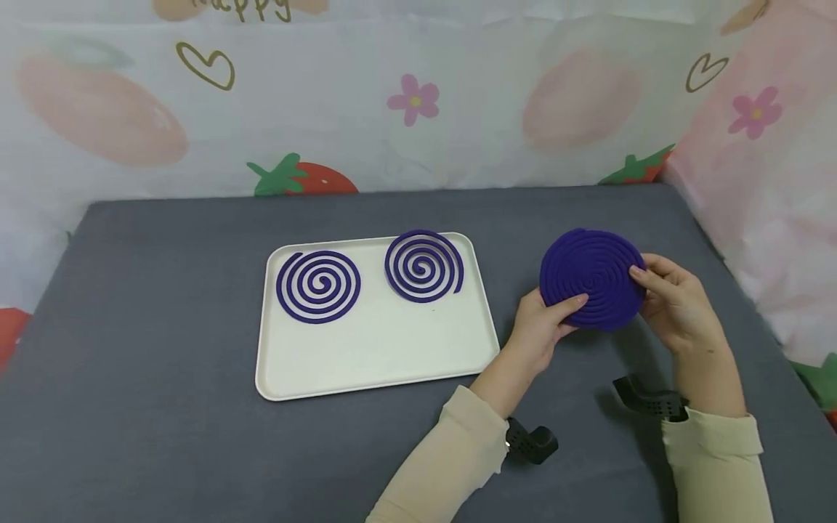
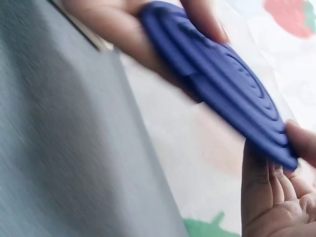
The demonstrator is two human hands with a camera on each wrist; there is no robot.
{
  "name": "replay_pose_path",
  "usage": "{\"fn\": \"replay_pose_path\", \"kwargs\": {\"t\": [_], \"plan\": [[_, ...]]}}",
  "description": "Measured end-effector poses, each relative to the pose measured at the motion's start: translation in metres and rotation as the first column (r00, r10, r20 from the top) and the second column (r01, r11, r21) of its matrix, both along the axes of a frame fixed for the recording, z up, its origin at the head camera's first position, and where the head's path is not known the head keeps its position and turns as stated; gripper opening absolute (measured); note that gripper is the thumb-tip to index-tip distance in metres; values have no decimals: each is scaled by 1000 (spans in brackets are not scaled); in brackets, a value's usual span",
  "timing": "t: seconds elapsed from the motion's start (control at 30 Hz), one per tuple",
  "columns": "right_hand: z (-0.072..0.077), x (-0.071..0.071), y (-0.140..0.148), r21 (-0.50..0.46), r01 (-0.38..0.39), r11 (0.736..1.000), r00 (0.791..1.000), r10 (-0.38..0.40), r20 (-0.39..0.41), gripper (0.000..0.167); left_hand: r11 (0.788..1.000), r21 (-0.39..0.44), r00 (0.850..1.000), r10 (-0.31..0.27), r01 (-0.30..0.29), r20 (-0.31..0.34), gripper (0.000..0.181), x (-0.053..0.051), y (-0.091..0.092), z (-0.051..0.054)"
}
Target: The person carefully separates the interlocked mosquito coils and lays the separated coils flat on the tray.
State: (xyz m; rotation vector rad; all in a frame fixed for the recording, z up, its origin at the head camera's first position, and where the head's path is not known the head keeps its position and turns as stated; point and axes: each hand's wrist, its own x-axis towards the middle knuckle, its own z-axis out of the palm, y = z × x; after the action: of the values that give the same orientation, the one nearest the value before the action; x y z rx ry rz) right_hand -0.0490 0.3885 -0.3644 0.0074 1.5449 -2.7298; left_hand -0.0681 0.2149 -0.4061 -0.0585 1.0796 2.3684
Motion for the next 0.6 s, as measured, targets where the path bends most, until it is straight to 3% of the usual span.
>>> {"fn": "replay_pose_path", "kwargs": {"t": [0.13, 0.27, 0.43, 0.6], "plan": [[-5, -4, -24, 100, -36, 994, 998, 30, 60, 25, 994, -99, 997, -42, 36, -57, 37, -7, -25, 4], [-10, -5, -47, 251, -56, 966, 993, 27, 119, 26, 982, -175, 992, -83, 66, -91, 39, -11, -51, 5], [-14, -15, -84, 378, -76, 923, 990, 25, 139, 24, 968, -246, 989, -81, 49, -120, 36, -18, -93, 2], [-20, -28, -129, 425, -100, 900, 987, 35, 158, 19, 950, -314, 983, -55, -2, -175, 35, -22, -139, 0]]}}
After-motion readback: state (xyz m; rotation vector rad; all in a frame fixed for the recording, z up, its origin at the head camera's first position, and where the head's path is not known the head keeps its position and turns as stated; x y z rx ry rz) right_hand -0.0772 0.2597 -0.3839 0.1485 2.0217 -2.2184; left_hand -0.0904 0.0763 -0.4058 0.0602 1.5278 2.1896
